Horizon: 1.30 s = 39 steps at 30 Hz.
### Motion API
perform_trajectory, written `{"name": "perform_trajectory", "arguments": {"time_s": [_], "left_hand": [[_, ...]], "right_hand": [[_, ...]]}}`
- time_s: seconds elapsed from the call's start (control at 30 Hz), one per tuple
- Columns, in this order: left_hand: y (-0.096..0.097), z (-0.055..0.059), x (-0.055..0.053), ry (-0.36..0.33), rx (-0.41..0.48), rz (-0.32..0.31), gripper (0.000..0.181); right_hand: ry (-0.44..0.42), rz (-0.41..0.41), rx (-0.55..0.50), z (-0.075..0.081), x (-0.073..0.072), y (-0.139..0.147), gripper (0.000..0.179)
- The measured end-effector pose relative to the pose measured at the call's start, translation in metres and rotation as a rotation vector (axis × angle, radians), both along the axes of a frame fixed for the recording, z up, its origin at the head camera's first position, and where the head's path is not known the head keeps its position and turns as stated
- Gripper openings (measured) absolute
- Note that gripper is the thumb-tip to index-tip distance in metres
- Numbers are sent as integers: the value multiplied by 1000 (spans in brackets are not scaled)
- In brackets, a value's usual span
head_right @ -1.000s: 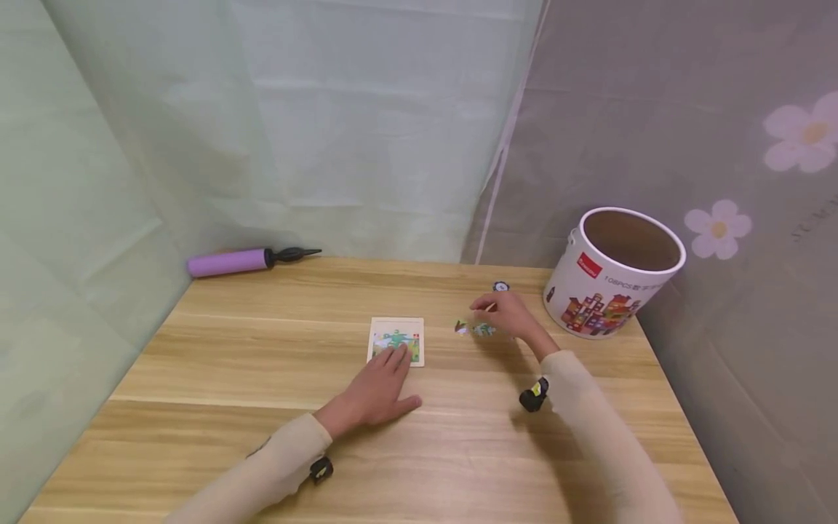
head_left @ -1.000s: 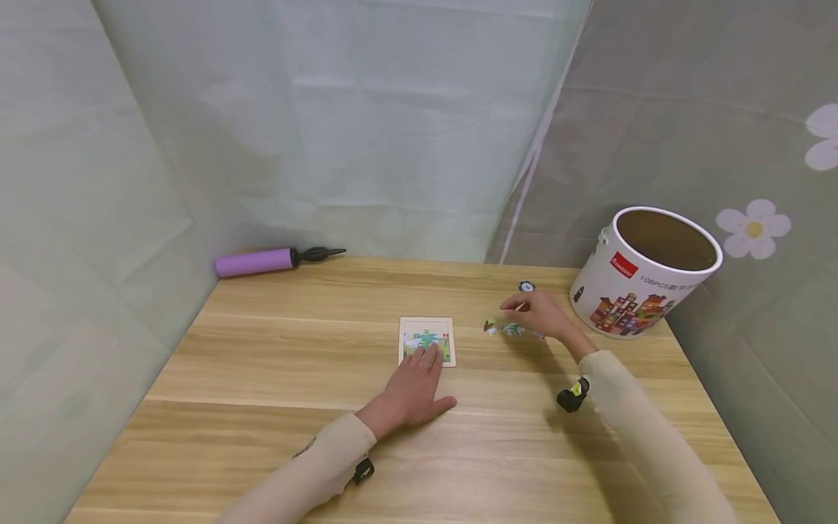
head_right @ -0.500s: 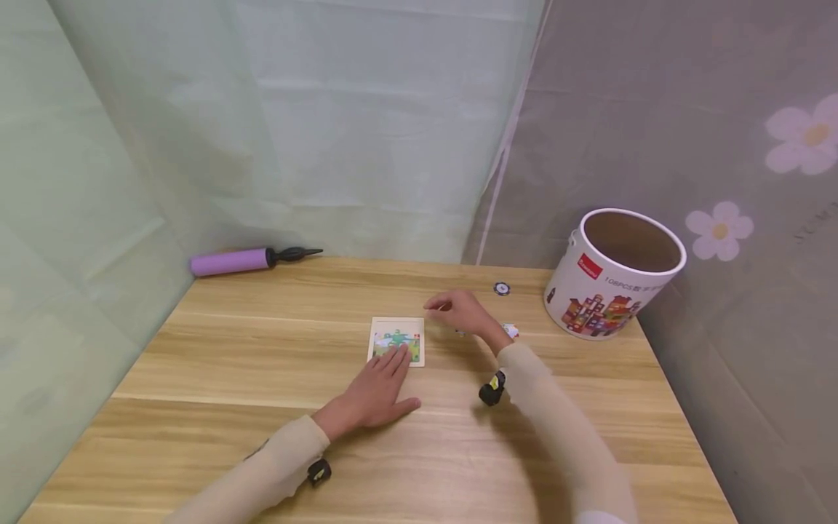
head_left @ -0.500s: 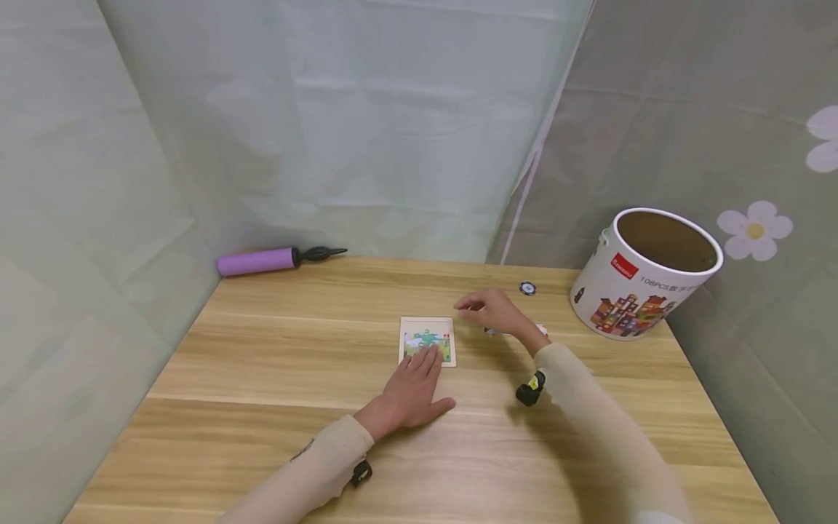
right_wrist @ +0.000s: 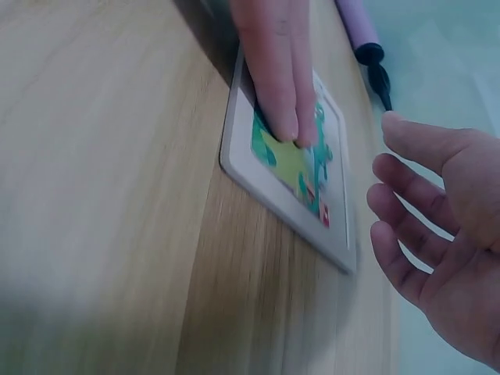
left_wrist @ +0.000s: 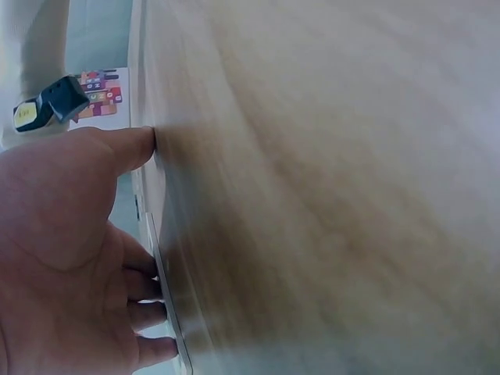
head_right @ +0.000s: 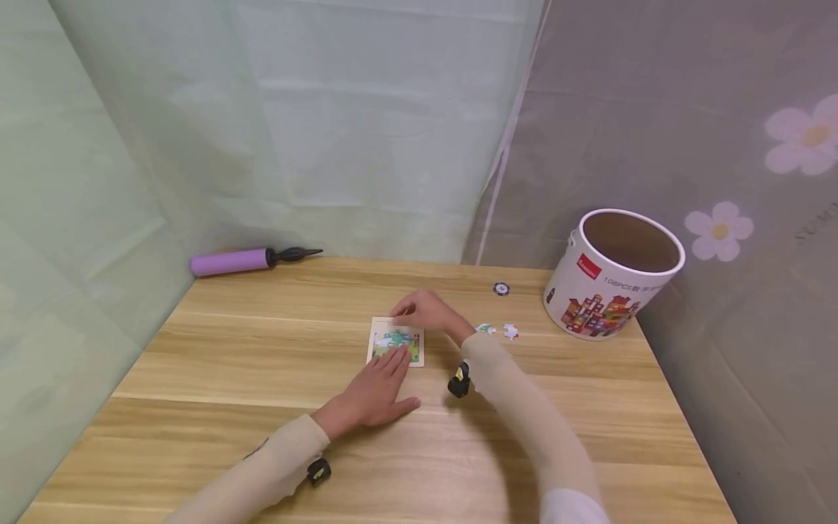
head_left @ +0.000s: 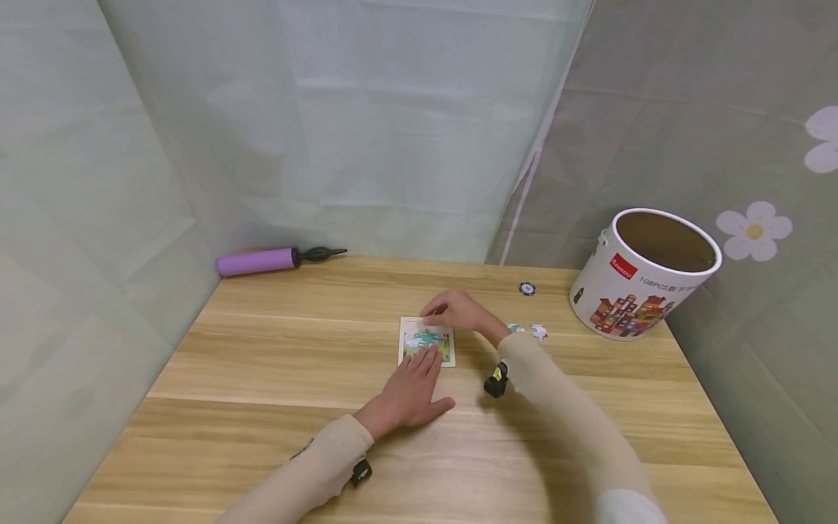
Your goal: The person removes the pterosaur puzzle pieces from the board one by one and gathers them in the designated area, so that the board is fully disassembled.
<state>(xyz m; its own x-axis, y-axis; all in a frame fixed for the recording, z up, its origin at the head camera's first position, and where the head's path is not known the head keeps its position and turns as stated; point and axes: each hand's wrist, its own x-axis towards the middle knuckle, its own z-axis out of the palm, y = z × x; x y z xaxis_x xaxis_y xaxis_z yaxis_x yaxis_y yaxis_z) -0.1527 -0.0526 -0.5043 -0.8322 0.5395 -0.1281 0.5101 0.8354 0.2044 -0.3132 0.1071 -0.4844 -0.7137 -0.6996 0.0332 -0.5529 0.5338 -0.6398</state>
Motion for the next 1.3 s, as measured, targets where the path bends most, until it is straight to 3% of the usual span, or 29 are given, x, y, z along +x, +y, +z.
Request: {"name": "perform_trajectory", "arguments": {"time_s": [0.27,0.83,1.3], "left_hand": [[0,1,-1,-10,-11,-1,88],[-1,1,-1,-20,5,-1,86],[0,0,-2,-17,18,1,87]], "right_hand": [[65,109,68,-1,3,-22,16],[89,98,200,-10,8,-36,11],[-36,50,126,-9,12,-36,4]]}}
